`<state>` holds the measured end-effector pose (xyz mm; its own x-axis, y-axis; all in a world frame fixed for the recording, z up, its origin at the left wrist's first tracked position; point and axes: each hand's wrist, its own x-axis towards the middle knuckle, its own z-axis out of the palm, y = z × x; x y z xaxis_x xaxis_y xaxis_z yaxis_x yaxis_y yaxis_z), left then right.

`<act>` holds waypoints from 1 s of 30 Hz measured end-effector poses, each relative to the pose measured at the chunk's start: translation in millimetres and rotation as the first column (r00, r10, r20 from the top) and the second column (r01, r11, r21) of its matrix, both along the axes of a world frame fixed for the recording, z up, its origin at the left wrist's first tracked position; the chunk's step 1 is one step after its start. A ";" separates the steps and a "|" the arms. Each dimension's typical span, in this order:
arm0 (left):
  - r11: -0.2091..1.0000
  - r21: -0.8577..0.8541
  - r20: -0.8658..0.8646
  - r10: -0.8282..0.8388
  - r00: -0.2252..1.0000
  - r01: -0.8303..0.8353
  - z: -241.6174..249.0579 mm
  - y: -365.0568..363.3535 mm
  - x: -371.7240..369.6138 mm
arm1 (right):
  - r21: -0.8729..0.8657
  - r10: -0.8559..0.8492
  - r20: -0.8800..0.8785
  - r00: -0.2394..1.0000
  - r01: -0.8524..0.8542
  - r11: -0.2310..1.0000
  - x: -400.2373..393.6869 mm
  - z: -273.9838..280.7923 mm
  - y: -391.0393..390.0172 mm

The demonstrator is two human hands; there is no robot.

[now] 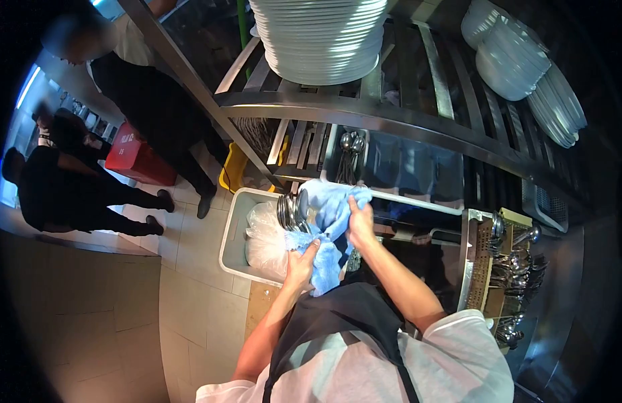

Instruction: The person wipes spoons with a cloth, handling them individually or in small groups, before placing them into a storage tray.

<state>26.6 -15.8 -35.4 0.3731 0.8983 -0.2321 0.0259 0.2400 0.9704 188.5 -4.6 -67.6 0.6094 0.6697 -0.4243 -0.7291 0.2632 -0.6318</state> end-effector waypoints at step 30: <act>0.912 -0.365 0.149 -0.144 0.978 0.190 -27.5 28.8 -0.1 | -0.068 0.552 -0.052 0.832 -0.554 0.830 -23.5 -36.5 4.0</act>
<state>26.4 13.0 -62.9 0.5546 0.6757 -0.4856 -0.0098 0.5888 0.8082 165.1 -0.5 -104.0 0.1337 0.8557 -0.5000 -0.7565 -0.2378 -0.6092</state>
